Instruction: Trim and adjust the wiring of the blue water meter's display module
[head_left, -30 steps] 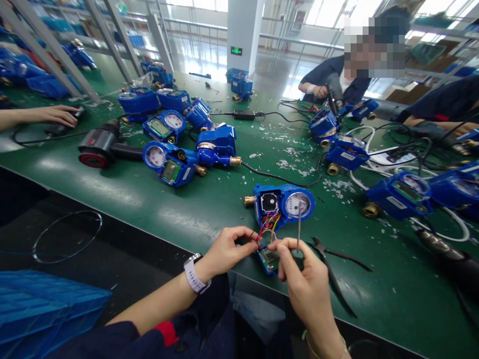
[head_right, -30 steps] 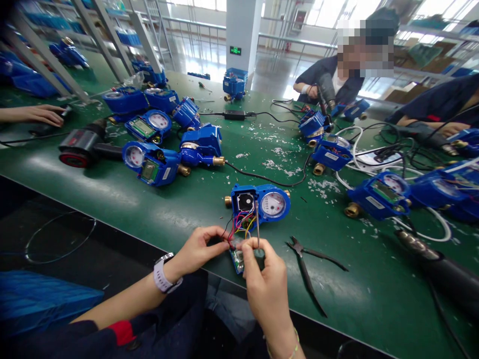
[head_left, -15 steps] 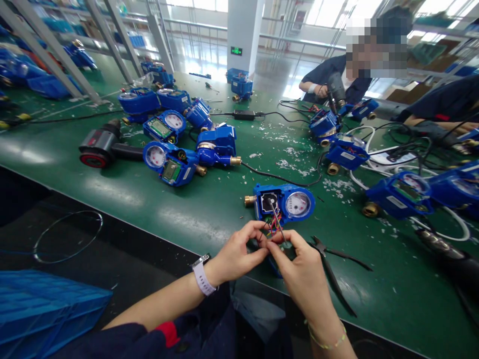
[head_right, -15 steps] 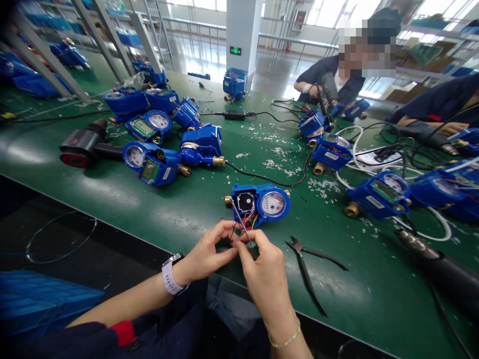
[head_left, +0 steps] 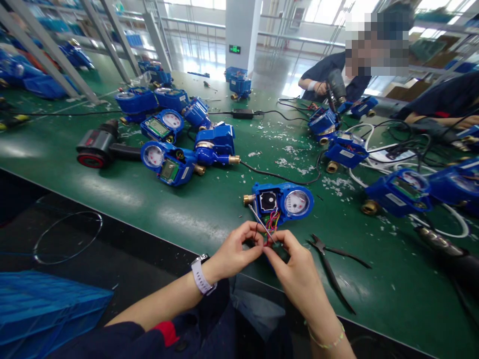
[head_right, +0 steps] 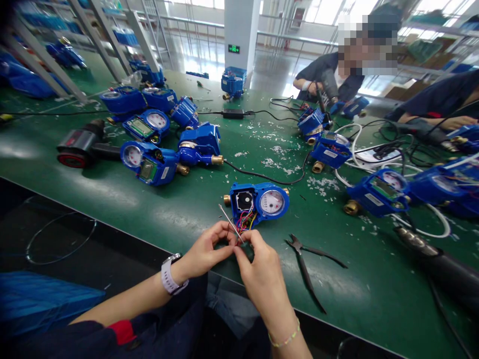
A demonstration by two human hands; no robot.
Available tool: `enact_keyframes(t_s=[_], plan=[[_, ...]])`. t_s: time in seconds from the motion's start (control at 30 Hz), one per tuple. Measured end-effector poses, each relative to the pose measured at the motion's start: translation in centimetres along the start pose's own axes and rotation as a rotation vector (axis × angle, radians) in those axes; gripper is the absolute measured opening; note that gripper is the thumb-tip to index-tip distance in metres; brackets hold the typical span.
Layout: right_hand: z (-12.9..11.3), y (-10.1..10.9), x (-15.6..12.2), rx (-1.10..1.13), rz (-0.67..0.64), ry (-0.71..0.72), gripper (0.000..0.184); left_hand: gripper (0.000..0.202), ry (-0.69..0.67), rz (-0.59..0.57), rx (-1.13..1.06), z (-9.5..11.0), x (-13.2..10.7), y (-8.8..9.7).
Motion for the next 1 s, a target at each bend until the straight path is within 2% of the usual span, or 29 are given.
enact_keyframes(t_s=[0.33, 0.53, 1.0], plan=[[1.0, 0.5, -1.0, 0.0, 0.038, -0.01, 0.01, 0.029, 0.046, 0.046, 0.043, -0.4, -0.1, 0.5], [1.0, 0.5, -1.4, 0.019, 0.073, 0.013, 0.009, 0.02, 0.109, 0.034, 0.149, -0.7, -0.2, 0.9], [0.7, 0.0, -1.9, -0.029, 0.165, 0.072, 0.007, 0.018, 0.125, 0.121, 0.066, -1.3, -0.2, 1.0]])
Point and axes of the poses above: each hand's wrist, its own x-axis towards the middle knuckle, its own y-axis out of the back of the hand, z = x × y, the point moved 3 cm from there along x, towards the middle knuckle, and after that the axes turned 13 degrees about -z, right-handed, at the moved point
